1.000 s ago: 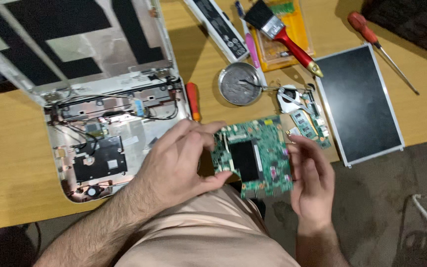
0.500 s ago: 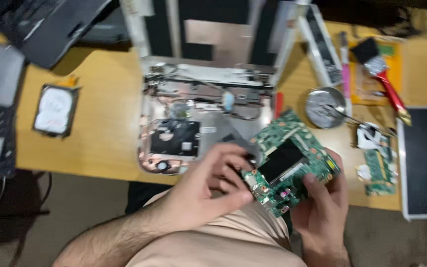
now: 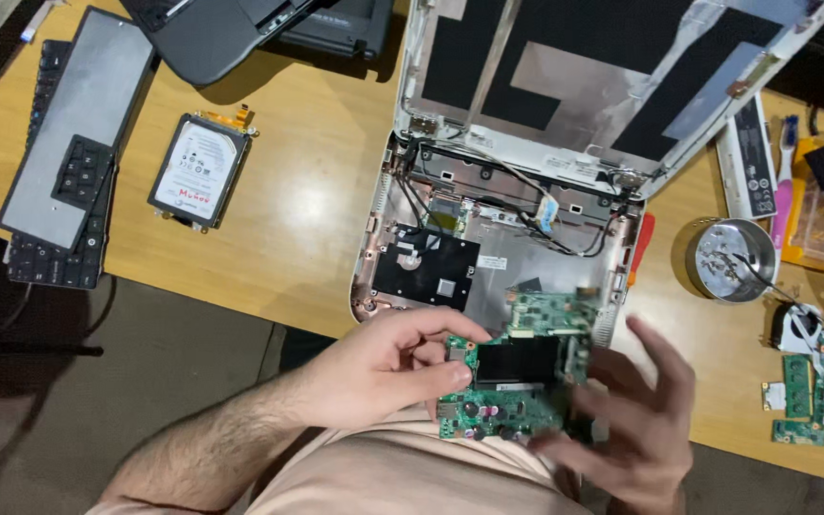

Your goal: The person uses a screwdriver to remove screws from a white laptop, detaches the hard drive, and places it on the table. They then open a white hard-shell case, place a green circuit board inside, and connect a small black cable to the board.

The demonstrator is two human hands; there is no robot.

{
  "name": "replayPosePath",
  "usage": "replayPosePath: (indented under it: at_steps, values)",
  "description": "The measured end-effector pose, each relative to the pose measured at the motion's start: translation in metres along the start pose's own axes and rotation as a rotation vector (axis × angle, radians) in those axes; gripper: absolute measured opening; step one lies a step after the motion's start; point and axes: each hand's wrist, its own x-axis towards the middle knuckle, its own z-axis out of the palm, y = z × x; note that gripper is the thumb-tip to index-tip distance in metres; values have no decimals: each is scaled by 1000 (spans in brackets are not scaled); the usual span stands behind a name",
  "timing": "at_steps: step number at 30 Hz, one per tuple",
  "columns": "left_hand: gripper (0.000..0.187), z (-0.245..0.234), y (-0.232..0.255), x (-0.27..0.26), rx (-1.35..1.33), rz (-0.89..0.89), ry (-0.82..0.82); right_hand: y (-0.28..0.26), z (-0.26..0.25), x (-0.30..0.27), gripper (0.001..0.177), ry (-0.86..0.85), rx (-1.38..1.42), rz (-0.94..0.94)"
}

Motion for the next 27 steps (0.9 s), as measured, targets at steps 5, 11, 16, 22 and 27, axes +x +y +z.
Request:
replayPosePath:
  at_steps: [5,11,16,22,27]
  values:
    - [38,-13,13,6,93,55,-13,-3,1,1,70,-49,-187,-90]
    - [33,-32,35,8,334,-2,52,-5,-31,68,48,-354,-179,6]
    - [36,-44,44,13,378,-109,117,-15,-28,157,47,-443,-219,51]
    - [35,-47,37,16,98,-193,193,-20,15,177,137,-736,-268,-185]
    - [33,-49,34,18,90,-108,79,-4,28,162,118,-623,-393,-327]
